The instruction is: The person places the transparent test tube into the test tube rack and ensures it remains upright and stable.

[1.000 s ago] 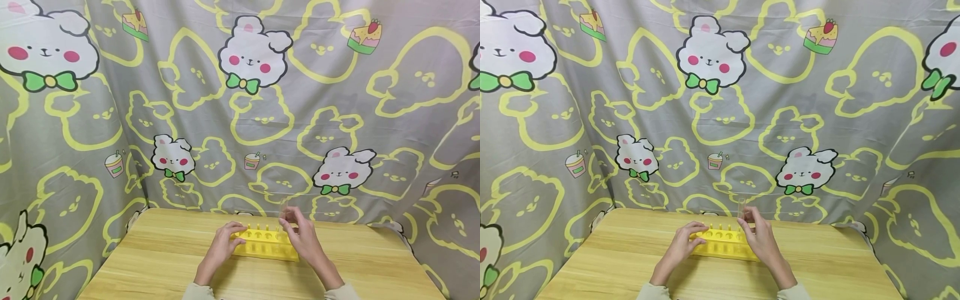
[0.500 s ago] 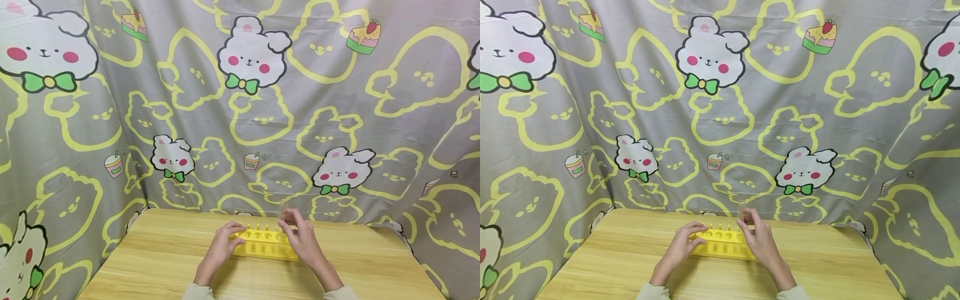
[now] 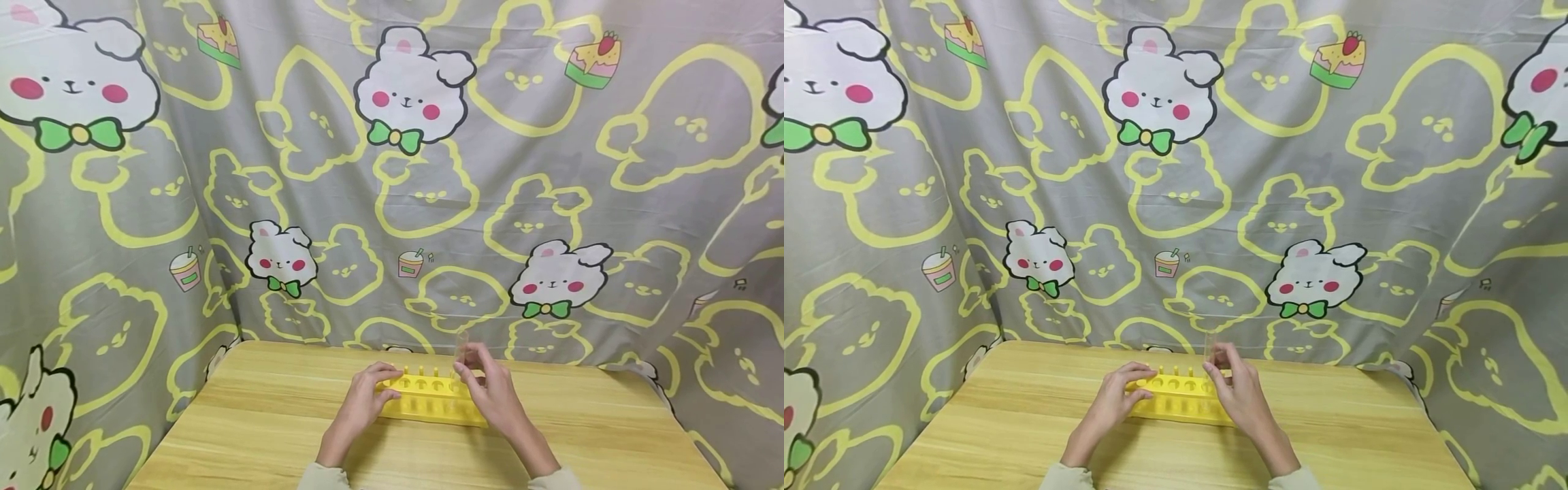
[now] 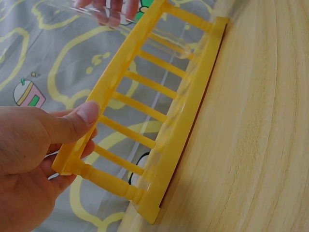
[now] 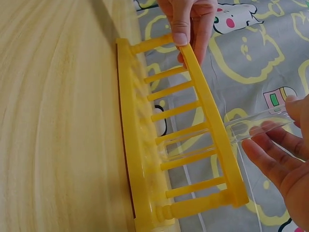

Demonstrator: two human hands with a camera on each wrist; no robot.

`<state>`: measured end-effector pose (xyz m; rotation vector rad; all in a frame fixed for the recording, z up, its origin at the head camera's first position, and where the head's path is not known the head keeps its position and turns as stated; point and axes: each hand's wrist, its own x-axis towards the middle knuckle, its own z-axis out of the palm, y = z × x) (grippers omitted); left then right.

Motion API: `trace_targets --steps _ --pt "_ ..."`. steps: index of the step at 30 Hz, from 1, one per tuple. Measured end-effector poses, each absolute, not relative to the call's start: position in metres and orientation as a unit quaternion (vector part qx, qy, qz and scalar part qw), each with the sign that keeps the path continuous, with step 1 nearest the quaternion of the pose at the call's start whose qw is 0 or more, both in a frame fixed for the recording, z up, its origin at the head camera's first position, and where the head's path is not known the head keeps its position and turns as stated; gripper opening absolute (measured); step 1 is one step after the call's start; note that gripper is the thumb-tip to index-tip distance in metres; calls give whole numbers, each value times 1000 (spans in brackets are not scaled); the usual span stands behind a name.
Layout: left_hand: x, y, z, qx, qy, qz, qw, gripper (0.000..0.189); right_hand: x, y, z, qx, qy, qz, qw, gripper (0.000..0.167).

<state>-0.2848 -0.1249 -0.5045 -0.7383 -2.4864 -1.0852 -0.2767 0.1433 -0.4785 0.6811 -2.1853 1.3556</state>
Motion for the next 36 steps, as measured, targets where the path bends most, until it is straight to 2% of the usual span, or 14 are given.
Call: trace_targets --steps 36 --pt "-286 -125 -505 -257 -875 -379 160 38 -277 143 -491 239 -806 483 244 25"
